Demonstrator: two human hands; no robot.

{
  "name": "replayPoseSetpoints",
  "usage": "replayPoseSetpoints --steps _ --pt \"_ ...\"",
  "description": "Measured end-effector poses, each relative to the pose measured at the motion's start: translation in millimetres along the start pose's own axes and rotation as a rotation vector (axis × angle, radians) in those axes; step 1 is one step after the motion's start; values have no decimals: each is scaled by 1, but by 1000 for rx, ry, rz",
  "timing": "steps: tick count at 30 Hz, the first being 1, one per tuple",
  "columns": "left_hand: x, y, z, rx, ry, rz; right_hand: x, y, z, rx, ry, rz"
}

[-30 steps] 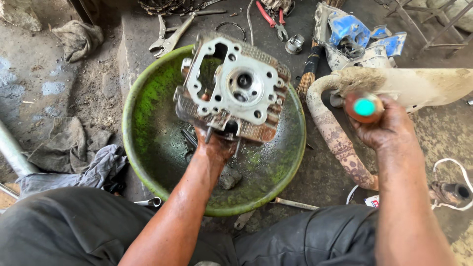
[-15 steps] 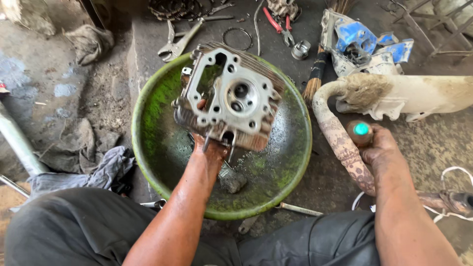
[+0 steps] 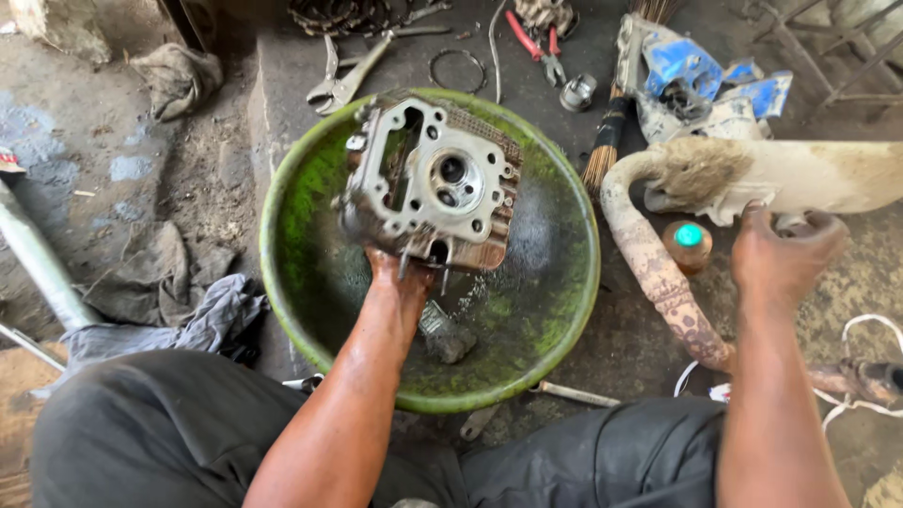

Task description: The person pours a cleaning liquid from a plastic bottle onto a disassembled engine cylinder head held over a green basin. They then wipe the part thoroughly with a rag, cleaning the surfaces and crevices.

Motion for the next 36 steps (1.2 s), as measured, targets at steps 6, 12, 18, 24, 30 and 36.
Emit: replayPoseSetpoints --steps 6,12,18,24,30,36 --pt "-19 -21 30 81 -92 10 32 -41 -120 1021 -422 -447" --pt "-31 -14 31 64 -143 25 -9 -107 -123 747 -717 481" --pt "-48 2 40 61 -231 47 -22 -176 -91 551 -567 575" --pt "-60 3 39 78 -292 86 33 -251 -22 529 -621 655" --pt "-51 5 34 99 -270 133 98 -269 -28 713 -662 961" --pt "-21 26 44 135 -164 307 122 -174 -95 923 -424 751"
Point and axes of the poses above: each hand's wrist, its own z-axis towards the middle knuckle, its own y-axis out of the back of the hand, x = y × z, the point moved 2 cm from there along z, towards the middle knuckle, and after that the axes turned 7 degrees about z, right-handed, at the moved point
